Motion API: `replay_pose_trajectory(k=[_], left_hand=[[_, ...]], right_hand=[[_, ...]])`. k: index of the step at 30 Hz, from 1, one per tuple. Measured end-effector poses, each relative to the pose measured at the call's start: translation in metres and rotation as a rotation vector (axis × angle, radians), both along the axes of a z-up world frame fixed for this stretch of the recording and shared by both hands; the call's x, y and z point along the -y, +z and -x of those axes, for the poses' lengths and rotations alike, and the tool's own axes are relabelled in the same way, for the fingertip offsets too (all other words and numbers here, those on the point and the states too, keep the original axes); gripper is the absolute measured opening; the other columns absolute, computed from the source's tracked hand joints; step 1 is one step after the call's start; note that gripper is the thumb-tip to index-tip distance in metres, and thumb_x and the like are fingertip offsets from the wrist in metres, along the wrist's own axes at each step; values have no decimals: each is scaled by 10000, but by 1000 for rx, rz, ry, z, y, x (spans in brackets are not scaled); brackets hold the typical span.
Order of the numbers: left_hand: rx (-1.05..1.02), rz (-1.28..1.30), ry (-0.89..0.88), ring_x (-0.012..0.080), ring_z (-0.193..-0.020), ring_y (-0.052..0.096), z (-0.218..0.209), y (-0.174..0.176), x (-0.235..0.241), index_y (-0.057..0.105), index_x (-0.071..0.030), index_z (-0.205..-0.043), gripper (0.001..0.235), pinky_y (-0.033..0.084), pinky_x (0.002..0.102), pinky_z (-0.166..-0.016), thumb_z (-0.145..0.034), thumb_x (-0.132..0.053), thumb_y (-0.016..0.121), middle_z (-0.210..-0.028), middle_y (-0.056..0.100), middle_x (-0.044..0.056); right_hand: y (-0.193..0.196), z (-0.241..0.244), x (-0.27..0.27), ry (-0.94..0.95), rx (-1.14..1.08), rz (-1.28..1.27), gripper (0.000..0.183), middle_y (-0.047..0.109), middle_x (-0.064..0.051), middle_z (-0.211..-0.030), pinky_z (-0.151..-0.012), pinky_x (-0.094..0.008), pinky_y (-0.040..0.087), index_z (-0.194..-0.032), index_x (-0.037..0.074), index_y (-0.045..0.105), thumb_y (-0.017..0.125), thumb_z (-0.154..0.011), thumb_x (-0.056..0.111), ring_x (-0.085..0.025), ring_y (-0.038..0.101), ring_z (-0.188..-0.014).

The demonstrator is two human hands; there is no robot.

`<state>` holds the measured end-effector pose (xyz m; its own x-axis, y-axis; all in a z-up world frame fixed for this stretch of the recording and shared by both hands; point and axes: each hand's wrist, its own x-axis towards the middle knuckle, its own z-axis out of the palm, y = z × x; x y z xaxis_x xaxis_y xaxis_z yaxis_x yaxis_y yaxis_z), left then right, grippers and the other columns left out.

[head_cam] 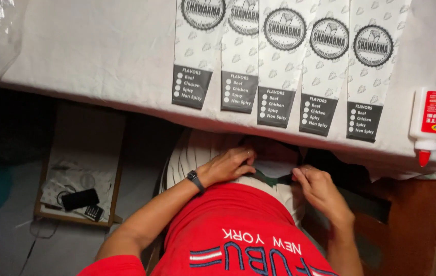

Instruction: Manually assembling paper food sleeves by laying them out, applying glue to the edges, and folding them into shape.

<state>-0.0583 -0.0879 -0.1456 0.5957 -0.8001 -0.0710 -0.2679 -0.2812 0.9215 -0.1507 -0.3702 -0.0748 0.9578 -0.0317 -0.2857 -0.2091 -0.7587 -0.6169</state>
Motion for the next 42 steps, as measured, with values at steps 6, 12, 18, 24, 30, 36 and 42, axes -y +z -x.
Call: replay_pose_trajectory(k=[6, 12, 18, 24, 30, 36, 42], left_hand=[[690, 560, 126, 247, -671, 666, -41, 177, -44, 613, -40, -793, 350, 521, 376, -601, -894, -307, 815, -829, 709, 92], [714, -447, 654, 402, -1528, 104, -161, 170, -84, 481, -90, -1585, 909, 75, 761, -1173, -984, -771, 516, -1654, 190, 217], [384, -817, 608, 450, -1530, -191, -170, 182, -20, -66, -148, -1658, 1048, -161, 616, -1206, -886, -842, 78, -1616, -185, 349], [392, -664, 673, 465, -1551, -144, -155, 164, 26, -66, -151, -1649, 937, -106, 595, -1239, -1005, -785, 181, -1646, -120, 369], [581, -383, 927, 395, -1208, 463, -150, 145, 46, 269, -22, -1571, 985, 442, 580, -955, -932, -666, 653, -1409, 484, 209], [479, -294, 1017, 453, -1193, 555, -168, 136, 64, 357, 99, -1515, 1081, 437, 523, -1068, -768, -596, 715, -1329, 533, 323], [299, -163, 860, 469, -1299, 510, -174, 140, 74, 492, 169, -1337, 909, 472, 576, -993, -787, -542, 624, -1602, 382, 277]], right_hand=[[159, -31, -6, 158, 134, -488, 767, 704, -231, -1349, -1143, -387, 453, -1190, -93, 704, 402, -807, 499, -305, 665, -1299], [139, -113, -1, -186, 157, 284, 1023, -46, -172, -1701, -1259, -601, 23, -1679, 171, 227, 315, -860, 778, -418, -74, -1553], [119, -146, -45, -73, 73, 393, 845, -93, -301, -1659, -1240, -548, -62, -1673, 150, 149, 328, -1011, 644, -468, -129, -1528], [116, -151, -97, 91, 220, 103, 725, -17, -306, -1683, -1249, -597, 21, -1650, 122, 149, 469, -1083, 441, -543, -72, -1537], [83, -165, -76, 29, 634, 235, 622, 418, -388, -1434, -1106, -590, 364, -1506, -90, 457, 688, -1057, 272, -555, 434, -1305], [53, -188, -61, -98, 633, -329, 730, 530, -198, -1402, -969, -331, 504, -1542, -39, 431, 865, -956, 4, -224, 553, -1113], [127, -180, -105, -215, 334, -390, 475, 521, 152, -956, -625, -112, 327, -1342, 146, 607, 851, -934, 140, 78, 376, -748]])
